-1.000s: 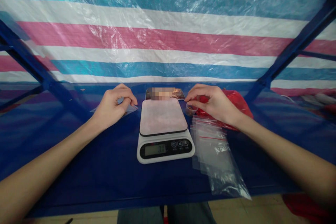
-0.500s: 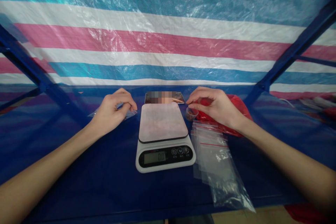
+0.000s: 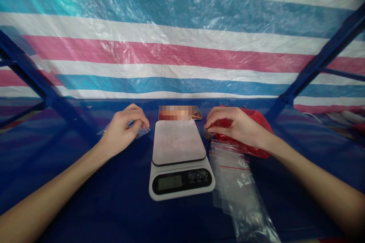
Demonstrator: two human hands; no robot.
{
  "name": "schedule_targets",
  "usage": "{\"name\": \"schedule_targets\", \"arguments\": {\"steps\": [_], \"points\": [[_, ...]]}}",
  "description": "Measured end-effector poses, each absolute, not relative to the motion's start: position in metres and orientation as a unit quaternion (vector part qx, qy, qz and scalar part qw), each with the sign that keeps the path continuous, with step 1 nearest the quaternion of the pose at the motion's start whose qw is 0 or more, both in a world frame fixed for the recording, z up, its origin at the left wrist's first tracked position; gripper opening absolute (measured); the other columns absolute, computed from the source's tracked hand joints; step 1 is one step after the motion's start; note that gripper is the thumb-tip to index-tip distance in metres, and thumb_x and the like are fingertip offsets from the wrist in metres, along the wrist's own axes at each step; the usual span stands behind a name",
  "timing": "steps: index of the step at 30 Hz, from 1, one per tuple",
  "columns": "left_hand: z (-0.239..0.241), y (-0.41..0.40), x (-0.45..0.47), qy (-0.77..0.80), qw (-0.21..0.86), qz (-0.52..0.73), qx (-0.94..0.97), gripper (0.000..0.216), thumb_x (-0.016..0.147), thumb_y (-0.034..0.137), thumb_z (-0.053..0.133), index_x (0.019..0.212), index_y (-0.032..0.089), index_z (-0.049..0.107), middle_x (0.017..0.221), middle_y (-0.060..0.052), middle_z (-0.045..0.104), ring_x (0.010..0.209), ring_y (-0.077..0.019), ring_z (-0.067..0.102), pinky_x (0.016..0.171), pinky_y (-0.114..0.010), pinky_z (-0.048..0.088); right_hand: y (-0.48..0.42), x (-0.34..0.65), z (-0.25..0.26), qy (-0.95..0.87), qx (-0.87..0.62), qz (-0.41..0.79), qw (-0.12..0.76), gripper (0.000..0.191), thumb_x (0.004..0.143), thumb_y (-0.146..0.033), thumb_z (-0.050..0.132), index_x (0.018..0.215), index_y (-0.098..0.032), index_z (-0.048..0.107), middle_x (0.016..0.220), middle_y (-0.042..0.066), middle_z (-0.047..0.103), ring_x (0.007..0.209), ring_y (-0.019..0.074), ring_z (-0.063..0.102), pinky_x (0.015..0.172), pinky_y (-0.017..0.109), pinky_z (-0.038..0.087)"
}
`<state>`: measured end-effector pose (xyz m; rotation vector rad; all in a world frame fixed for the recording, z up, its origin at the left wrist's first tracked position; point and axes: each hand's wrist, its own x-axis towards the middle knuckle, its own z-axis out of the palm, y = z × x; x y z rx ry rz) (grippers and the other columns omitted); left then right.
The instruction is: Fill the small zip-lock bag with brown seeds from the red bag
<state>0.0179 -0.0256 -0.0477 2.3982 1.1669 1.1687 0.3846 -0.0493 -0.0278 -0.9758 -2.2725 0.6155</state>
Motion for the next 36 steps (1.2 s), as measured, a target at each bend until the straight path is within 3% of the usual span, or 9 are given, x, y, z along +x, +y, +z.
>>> {"name": "schedule_targets", "arguments": {"steps": [7,24,30,33,36], "points": [[-0.047,-0.024,0.015,0.386,0.122,0.383,0.83,0.036,0.089,0.014,0.046,0.07,0.024,0.075,0.075,-0.001,0.072,0.086,-0.0191,0.063,0.079,-0.031,0.051,-0.046,0.39,-0.028,-0.854,-0.355,0.268,0.271,0.009,0.098,-0.029,0.075,0.097,-0.022,0.081,0.1,0.006,0.074,0.089,0.0188,0.071,0.078,0.03,0.056],[-0.049,-0.024,0.012,0.348,0.103,0.381,0.851,0.035,0.1,0.009,0.049,0.079,0.023,0.073,0.079,-0.001,0.072,0.09,-0.0194,0.059,0.081,-0.032,0.048,-0.044,0.393,-0.025,-0.874,-0.333,0.223,0.273,0.012,0.101,-0.021,0.071,0.097,-0.021,0.082,0.099,0.006,0.076,0.088,0.0171,0.071,0.078,0.029,0.056],[-0.048,-0.022,0.011,0.341,0.105,0.386,0.851,0.033,0.1,0.008,0.05,0.08,0.023,0.073,0.079,-0.001,0.071,0.089,-0.0189,0.06,0.081,-0.032,0.049,-0.044,0.394,-0.012,-0.877,-0.337,0.203,0.276,0.014,0.103,-0.027,0.07,0.1,-0.022,0.082,0.094,0.006,0.079,0.087,0.0195,0.073,0.08,0.033,0.058],[-0.048,-0.022,0.012,0.344,0.104,0.39,0.848,0.033,0.1,0.009,0.051,0.08,0.023,0.073,0.078,-0.001,0.072,0.089,-0.0192,0.06,0.08,-0.033,0.049,-0.043,0.411,0.0,-0.862,-0.383,0.171,0.284,0.016,0.103,-0.03,0.068,0.099,-0.022,0.082,0.097,0.007,0.081,0.088,0.0214,0.075,0.081,0.035,0.059],[-0.048,-0.022,0.013,0.345,0.102,0.394,0.846,0.035,0.101,0.009,0.049,0.079,0.023,0.073,0.077,-0.001,0.072,0.088,-0.0191,0.061,0.082,-0.033,0.049,-0.036,0.445,0.004,-0.82,-0.478,0.162,0.272,0.021,0.1,-0.037,0.069,0.094,-0.022,0.082,0.087,0.005,0.081,0.074,0.0206,0.073,0.069,0.032,0.058]]}}
